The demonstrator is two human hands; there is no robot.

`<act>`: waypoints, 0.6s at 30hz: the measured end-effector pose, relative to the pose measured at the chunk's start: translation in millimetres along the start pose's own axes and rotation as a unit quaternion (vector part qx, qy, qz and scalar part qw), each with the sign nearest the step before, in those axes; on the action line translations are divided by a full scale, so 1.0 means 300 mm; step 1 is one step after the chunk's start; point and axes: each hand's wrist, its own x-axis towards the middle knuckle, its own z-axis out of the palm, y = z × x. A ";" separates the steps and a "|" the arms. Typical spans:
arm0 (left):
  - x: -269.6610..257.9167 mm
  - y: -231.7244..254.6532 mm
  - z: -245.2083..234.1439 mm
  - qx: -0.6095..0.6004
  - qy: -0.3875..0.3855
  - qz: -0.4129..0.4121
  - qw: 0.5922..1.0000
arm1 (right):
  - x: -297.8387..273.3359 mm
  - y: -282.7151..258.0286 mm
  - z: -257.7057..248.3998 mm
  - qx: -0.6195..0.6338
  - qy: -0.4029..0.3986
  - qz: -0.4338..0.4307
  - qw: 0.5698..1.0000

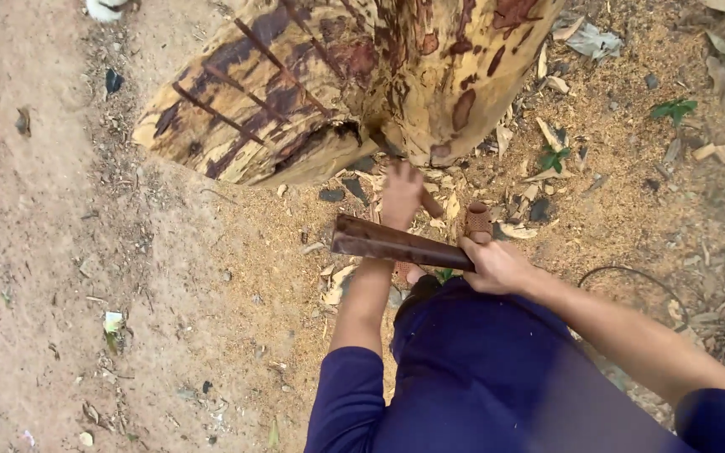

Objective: Using a chisel and a wooden mallet to remove bark and shape a large wooden log.

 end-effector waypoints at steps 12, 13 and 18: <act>-0.372 -0.252 0.257 -0.188 -0.183 -0.175 0.949 | -0.121 0.261 0.263 0.048 0.032 0.116 0.992; -0.380 -0.287 0.246 -0.197 -0.120 -0.190 0.954 | -0.124 0.296 0.313 0.055 0.029 0.145 0.987; -0.534 -0.422 0.222 -0.165 -0.211 -0.277 0.923 | -0.136 0.419 0.492 0.092 0.024 0.256 0.962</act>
